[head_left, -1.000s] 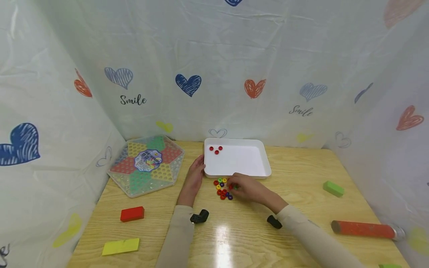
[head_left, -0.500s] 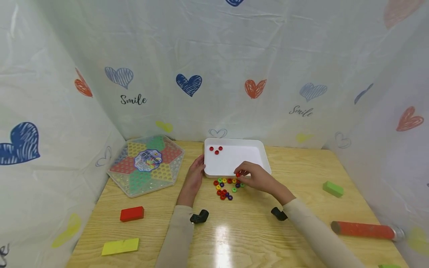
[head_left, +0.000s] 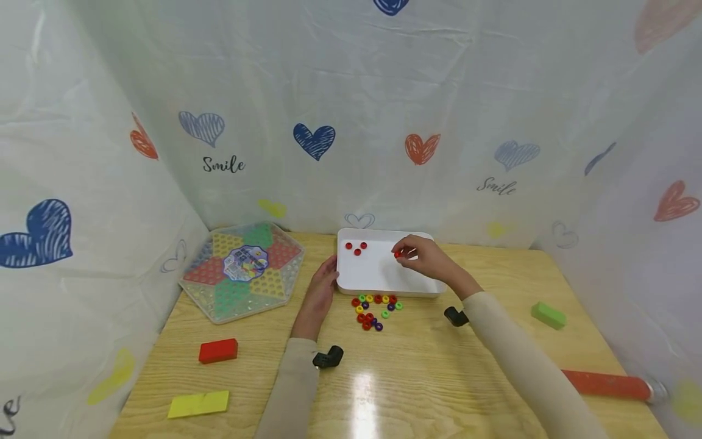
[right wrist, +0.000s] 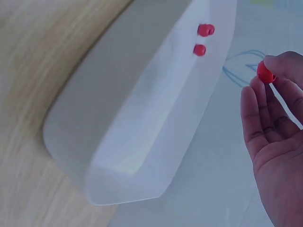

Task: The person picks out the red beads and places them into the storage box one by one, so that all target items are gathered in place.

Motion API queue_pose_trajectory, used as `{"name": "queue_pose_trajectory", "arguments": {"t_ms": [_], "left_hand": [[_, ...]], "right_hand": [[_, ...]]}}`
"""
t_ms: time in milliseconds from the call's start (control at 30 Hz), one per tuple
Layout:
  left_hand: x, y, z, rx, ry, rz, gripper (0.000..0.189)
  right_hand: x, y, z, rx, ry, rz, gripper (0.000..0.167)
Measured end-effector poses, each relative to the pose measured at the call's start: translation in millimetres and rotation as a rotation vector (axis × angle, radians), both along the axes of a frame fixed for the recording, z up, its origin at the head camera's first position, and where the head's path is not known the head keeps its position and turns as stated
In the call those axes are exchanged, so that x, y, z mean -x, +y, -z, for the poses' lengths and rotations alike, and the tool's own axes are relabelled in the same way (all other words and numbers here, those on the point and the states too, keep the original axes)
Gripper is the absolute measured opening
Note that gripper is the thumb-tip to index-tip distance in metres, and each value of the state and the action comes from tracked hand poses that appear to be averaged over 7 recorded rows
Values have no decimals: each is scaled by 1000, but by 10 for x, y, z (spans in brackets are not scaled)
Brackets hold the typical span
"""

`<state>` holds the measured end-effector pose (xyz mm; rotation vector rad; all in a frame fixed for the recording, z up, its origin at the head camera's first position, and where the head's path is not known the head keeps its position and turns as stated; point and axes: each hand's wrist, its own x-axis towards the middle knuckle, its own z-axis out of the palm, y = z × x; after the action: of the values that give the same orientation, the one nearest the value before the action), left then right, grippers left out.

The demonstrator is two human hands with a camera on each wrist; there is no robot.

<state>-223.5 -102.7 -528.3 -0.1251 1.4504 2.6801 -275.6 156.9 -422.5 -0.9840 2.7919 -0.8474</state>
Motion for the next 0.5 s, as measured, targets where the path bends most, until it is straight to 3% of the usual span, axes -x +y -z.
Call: {"name": "queue_pose_trajectory", "arguments": {"t_ms": [500], "left_hand": [[-10, -2, 22, -8, 16, 0, 50]], "right_hand": [[454, -186, 5, -144, -72, 31, 27]]}}
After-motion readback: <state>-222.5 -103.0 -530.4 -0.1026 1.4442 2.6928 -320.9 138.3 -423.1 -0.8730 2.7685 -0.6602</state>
